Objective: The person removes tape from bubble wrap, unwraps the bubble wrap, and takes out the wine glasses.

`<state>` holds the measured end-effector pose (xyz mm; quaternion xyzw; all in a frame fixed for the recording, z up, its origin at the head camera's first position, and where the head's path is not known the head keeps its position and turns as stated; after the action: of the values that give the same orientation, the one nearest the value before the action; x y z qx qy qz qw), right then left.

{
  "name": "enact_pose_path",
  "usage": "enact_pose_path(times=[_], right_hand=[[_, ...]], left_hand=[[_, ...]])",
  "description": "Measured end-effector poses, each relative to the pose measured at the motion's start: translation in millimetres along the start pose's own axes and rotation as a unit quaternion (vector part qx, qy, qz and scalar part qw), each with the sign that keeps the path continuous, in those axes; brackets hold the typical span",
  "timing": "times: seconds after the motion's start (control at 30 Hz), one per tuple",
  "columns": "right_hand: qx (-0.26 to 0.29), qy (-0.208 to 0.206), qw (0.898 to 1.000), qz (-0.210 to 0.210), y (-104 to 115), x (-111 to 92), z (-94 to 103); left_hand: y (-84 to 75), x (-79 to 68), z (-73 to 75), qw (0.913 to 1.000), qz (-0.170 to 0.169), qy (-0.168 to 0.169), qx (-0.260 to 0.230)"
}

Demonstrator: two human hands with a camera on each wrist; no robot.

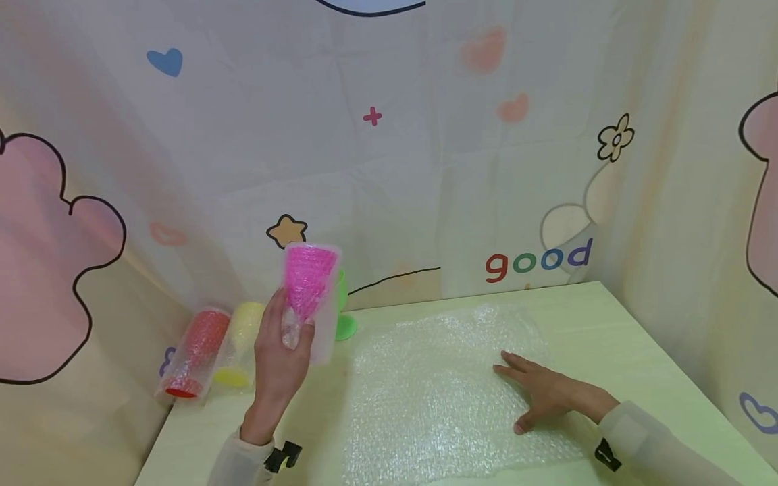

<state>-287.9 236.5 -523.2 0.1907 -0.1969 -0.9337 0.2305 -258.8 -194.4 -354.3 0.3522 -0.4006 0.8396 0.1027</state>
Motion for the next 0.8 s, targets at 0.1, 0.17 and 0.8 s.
enact_pose_path(times=[0.1, 0.17, 0.8], right_hand=[[0.003, 0.000, 1.000, -0.002, -1.2, 0.0, 0.1], [0.001, -0.001, 1.000, 0.001, -1.2, -0.4, 0.5], [-0.006, -0.002, 1.000, -0.004, 1.2, -2.2, -0.2]], left_hand=[[-6.2, -4.1, -12.5, 0.9996, 0.005, 0.019, -0.017], [-7.5, -7.0, -22.7, 0.9987, 0.017, 0.037, -0.033], [-6.6, -60.4, -116.6, 0.9543, 0.171, 0.214, -0.120]])
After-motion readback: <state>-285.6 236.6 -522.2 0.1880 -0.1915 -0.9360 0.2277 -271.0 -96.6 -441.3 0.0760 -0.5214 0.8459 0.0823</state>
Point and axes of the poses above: each hand's wrist, its own x-axis towards the middle knuckle, its own z-axis out of the back of the hand, y = z × x, the point moved 6 cm from there along x, towards the middle knuckle, and after that the axes turned 2 degrees about x, right-handed, at the moved point
